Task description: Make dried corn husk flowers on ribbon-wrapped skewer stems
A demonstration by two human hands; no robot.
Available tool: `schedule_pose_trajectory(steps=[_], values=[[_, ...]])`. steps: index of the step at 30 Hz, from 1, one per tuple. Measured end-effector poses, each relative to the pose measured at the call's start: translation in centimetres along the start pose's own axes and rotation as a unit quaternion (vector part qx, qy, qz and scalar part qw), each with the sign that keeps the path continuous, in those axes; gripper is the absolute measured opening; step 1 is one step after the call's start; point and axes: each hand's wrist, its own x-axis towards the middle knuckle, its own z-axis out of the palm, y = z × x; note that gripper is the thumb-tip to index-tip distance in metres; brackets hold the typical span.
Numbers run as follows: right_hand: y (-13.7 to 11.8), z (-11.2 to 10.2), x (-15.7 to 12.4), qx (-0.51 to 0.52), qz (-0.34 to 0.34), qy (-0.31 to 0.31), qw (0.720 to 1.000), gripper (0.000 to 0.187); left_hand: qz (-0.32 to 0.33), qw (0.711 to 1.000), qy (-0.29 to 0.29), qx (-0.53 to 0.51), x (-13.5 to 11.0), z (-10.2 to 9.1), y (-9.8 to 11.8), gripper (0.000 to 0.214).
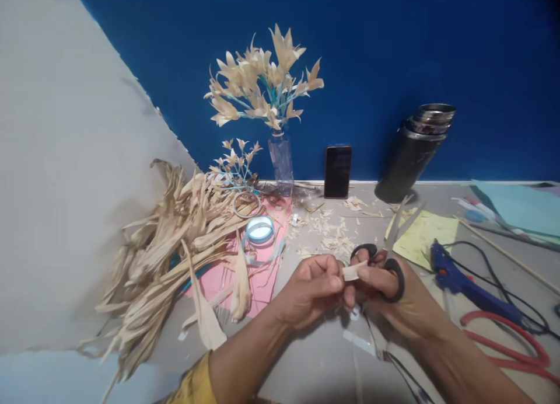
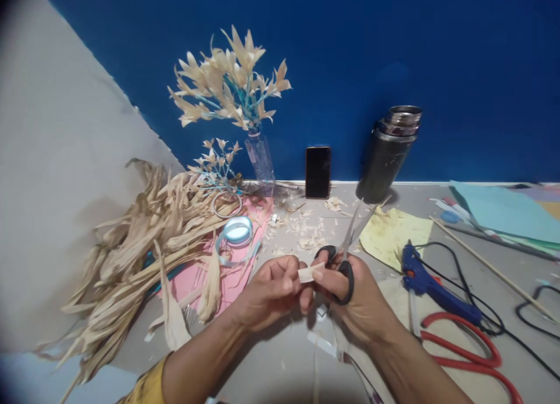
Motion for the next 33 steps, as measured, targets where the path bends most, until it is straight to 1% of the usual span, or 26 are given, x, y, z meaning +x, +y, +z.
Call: schedule_pose_trajectory(steps=[3, 6, 11, 14, 16, 17, 19, 21, 23, 24, 26, 28, 30, 31, 33], values=[[0.0, 0.0, 0.0, -0.046, 0.009, 0.005, 0.999, 0.028, 0.009, 0.999, 0.033, 0.024, 0.0, 0.2, -0.3, 0.049], [0.1, -0.1, 0.0, -0.071, 0.007, 0.03, 0.997, 0.028, -0.004, 0.996, 0.066, 0.054, 0.1, 0.2, -0.6, 0.042], [-0.1, -0.9, 0.2, 0.022, -0.043, 0.078, 0.996, 0.026, -0.001, 0.998, 0.065, 0.011, 0.2, 0.0, -0.4, 0.039], [0.3, -1.1, 0.1, -0.013, -0.049, 0.073, 0.996, 0.03, -0.004, 0.997, 0.074, 0.027, 0.3, 0.0, -0.4, 0.039], [0.6, -1.0, 0.1, -0.042, -0.028, 0.064, 0.997, 0.032, -0.01, 0.996, 0.077, 0.054, 0.3, -0.1, -0.5, 0.04], [0.7, -0.8, 0.1, -0.038, -0.011, 0.055, 0.998, 0.032, -0.012, 0.995, 0.074, 0.067, 0.2, 0.0, -0.5, 0.04], [0.6, -0.6, 0.1, 0.001, 0.025, 0.031, 0.999, 0.029, -0.013, 0.996, 0.056, 0.075, 0.2, 0.0, -0.4, 0.041], [0.2, -0.6, 0.1, 0.069, 0.041, 0.015, 0.997, 0.028, -0.007, 0.998, 0.029, 0.049, 0.0, 0.0, -0.2, 0.042], [-0.3, -0.8, 0.2, 0.116, 0.03, 0.016, 0.993, 0.026, 0.005, 1.0, 0.013, 0.018, -0.1, 0.1, 0.1, 0.041], [-0.5, -0.9, 0.1, 0.122, 0.016, 0.02, 0.992, 0.025, 0.011, 1.0, 0.013, 0.01, -0.1, 0.1, 0.3, 0.04], [-0.5, -0.9, 0.0, 0.097, -0.015, 0.03, 0.995, 0.025, 0.024, 0.999, 0.034, 0.016, -0.1, 0.1, 0.4, 0.039], [-0.2, -0.9, -0.1, 0.027, -0.028, 0.031, 0.999, 0.03, 0.033, 0.996, 0.071, 0.043, -0.1, 0.1, 0.4, 0.039], [0.2, -0.7, -0.2, -0.054, -0.019, 0.032, 0.998, 0.032, 0.028, 0.992, 0.101, 0.075, 0.1, 0.1, 0.2, 0.039], [0.3, -0.7, -0.1, -0.078, -0.013, 0.027, 0.996, 0.031, 0.021, 0.99, 0.108, 0.084, 0.1, 0.1, 0.1, 0.039], [0.4, -0.5, -0.1, -0.078, -0.005, 0.016, 0.997, 0.029, 0.007, 0.991, 0.107, 0.08, 0.2, 0.2, -0.1, 0.04]])
